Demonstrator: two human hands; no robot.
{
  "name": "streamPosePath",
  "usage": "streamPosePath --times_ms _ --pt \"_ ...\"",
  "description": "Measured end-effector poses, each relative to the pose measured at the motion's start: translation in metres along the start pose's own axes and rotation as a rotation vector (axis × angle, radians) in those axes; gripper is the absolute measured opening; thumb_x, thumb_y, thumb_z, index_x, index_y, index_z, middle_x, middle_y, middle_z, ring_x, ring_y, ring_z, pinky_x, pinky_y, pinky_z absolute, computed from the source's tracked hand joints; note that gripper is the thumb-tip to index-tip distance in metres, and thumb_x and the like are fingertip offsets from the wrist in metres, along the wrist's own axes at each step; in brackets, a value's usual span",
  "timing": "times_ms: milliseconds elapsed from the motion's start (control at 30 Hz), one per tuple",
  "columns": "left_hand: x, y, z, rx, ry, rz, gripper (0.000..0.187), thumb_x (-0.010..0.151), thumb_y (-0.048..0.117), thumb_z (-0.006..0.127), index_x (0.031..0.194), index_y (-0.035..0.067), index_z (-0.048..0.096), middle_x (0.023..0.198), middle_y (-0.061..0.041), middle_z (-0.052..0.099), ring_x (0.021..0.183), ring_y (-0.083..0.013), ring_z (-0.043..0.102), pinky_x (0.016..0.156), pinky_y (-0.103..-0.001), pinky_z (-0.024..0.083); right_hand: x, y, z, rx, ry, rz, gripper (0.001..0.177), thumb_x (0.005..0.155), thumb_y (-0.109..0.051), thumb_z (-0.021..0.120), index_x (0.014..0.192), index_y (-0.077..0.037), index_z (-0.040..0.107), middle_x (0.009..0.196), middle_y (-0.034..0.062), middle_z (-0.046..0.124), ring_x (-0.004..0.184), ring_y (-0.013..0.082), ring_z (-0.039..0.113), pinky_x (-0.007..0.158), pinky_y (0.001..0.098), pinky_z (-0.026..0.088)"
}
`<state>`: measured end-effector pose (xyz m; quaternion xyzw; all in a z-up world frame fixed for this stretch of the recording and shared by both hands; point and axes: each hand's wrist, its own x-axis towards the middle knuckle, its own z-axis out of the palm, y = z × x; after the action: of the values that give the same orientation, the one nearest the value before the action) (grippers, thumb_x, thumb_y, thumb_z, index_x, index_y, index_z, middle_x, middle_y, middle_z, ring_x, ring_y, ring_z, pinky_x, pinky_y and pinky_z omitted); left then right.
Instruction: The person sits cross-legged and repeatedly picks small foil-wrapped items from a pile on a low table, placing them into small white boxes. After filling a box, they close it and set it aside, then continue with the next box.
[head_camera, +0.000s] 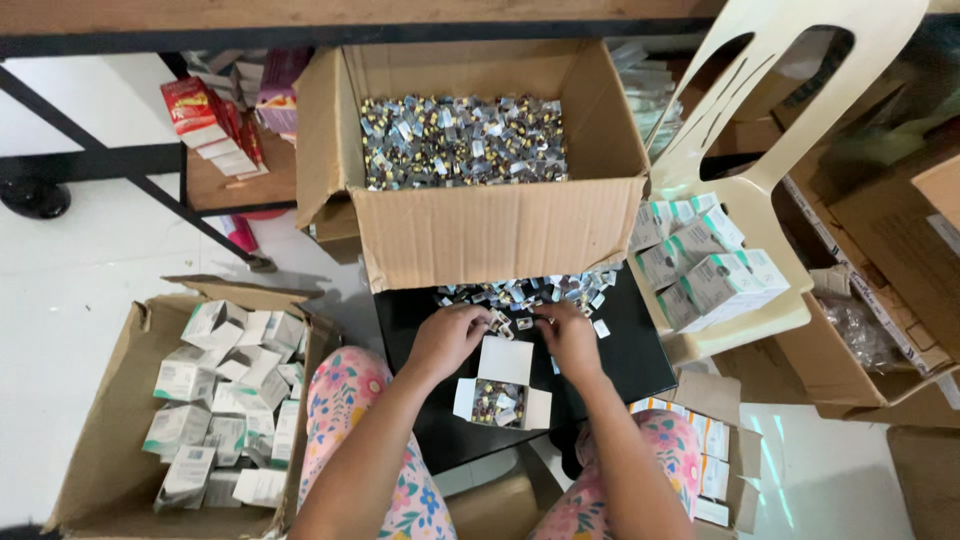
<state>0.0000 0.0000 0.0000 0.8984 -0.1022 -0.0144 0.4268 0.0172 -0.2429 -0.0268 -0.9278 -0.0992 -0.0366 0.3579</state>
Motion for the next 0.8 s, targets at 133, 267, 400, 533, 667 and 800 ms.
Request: streamPosePath --times_ms 133,267,400,533,667,800 --pt "-0.006 -0.005 0.002 -0.045 0.048 0.057 0.013 0.088 0.016 0.071 0.099 0.01 0.074 0.093 -0.009 0.075 0.084 -0.0298 0.072 0.071 -0.042 0.057 -0.004 -0.005 0.017 -0.17 0.125 -0.263 0.016 0.077 -0.005 0.079 0.092 -0.006 0.075 0.092 0.013 0.068 0.083 0.0351 0.066 0.071 0.0405 0.053" --pt "-0.006 -0.007 -0.007 -0.036 0.013 0.003 0.014 0.088 0.016 0.071 0.1 0.01 0.074 0.093 -0.01 0.074 0.082 -0.0297 0.072 0.071 -0.041 0.057 0.003 -0.037 -0.01 0.036 0.1 -0.017 0.013 0.084 -0.006 0.078 0.095 -0.004 0.072 0.094 0.0128 0.068 0.079 0.0307 0.067 0.072 0.0391 0.054" --pt "-0.003 -0.008 -0.012 -0.037 0.024 -0.019 0.015 0.088 0.017 0.071 0.1 0.01 0.074 0.093 -0.011 0.074 0.081 -0.0297 0.073 0.072 -0.041 0.057 -0.031 -0.083 -0.043 0.203 0.019 -0.117 0.013 0.084 -0.006 0.077 0.095 -0.004 0.072 0.095 0.0115 0.073 0.083 0.0262 0.071 0.076 0.0352 0.056" --pt "-0.007 -0.013 -0.006 -0.062 0.074 0.059 0.013 0.089 0.016 0.07 0.099 0.009 0.074 0.093 -0.011 0.074 0.084 -0.0304 0.072 0.072 -0.042 0.057 -0.051 -0.093 -0.043 0.095 -0.074 -0.397 0.02 0.078 -0.005 0.079 0.097 -0.003 0.071 0.096 0.0151 0.07 0.088 0.0326 0.069 0.078 0.0376 0.056" --pt "-0.004 -0.008 -0.004 -0.034 0.026 0.021 0.013 0.089 0.017 0.07 0.099 0.01 0.074 0.092 -0.011 0.074 0.081 -0.0309 0.072 0.071 -0.043 0.056 -0.034 -0.051 -0.054 0.026 0.071 0.023 0.015 0.085 -0.01 0.078 0.098 -0.005 0.072 0.093 0.0126 0.073 0.075 0.0297 0.073 0.069 0.039 0.058" --pt "-0.001 -0.004 -0.007 -0.026 0.027 0.016 0.014 0.088 0.017 0.07 0.1 0.011 0.074 0.09 -0.011 0.074 0.079 -0.0312 0.072 0.071 -0.043 0.056 -0.035 -0.006 -0.05 -0.188 -0.074 0.118 0.023 0.078 -0.014 0.081 0.096 -0.005 0.072 0.09 0.015 0.072 0.076 0.0335 0.073 0.068 0.0431 0.057"
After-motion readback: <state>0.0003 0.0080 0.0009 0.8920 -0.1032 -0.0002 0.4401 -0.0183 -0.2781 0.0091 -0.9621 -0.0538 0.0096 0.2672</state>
